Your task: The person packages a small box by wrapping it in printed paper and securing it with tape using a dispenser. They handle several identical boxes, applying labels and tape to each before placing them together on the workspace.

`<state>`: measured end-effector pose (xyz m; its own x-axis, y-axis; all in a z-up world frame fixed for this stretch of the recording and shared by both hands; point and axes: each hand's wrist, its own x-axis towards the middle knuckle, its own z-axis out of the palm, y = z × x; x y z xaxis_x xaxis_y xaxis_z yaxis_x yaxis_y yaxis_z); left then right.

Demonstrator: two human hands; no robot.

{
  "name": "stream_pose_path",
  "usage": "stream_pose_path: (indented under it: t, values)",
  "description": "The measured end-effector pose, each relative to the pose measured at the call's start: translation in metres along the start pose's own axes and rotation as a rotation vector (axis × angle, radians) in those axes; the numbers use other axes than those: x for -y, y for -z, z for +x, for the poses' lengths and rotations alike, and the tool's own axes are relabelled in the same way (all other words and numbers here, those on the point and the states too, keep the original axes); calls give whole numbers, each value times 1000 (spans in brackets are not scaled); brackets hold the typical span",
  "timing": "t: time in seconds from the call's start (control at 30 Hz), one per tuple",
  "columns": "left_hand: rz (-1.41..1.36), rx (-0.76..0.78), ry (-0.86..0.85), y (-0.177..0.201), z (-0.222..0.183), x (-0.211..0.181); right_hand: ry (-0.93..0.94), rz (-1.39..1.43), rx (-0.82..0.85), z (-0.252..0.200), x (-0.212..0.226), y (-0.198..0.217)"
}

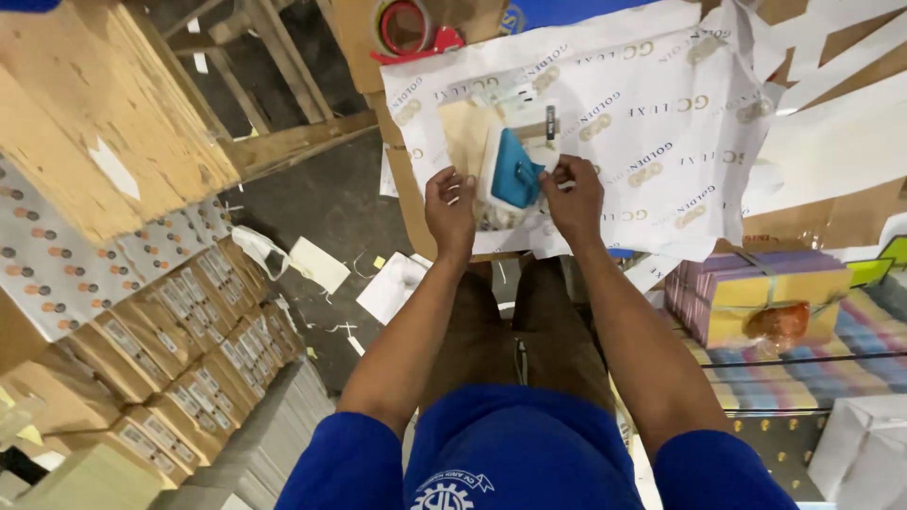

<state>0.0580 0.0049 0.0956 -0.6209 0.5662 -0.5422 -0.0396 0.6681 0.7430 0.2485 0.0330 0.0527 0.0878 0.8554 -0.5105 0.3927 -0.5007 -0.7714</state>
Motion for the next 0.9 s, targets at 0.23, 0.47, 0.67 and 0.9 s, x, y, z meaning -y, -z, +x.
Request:
stream_pose_path:
  t: [0.23,0.47,0.67,0.9]
  values:
    - [77,-137,242,4,9,47,29,-88,-54,14,4,-5]
    - [-614,151,838,2,-12,8,42,-225,-19,13,18,-11]
    - [-686,-69,732,-6,-19,-13,87,-122,-18,2,42,-11]
    - [-650,-88,719,-7,-11,-6,62,-85,-20,2,64,-20]
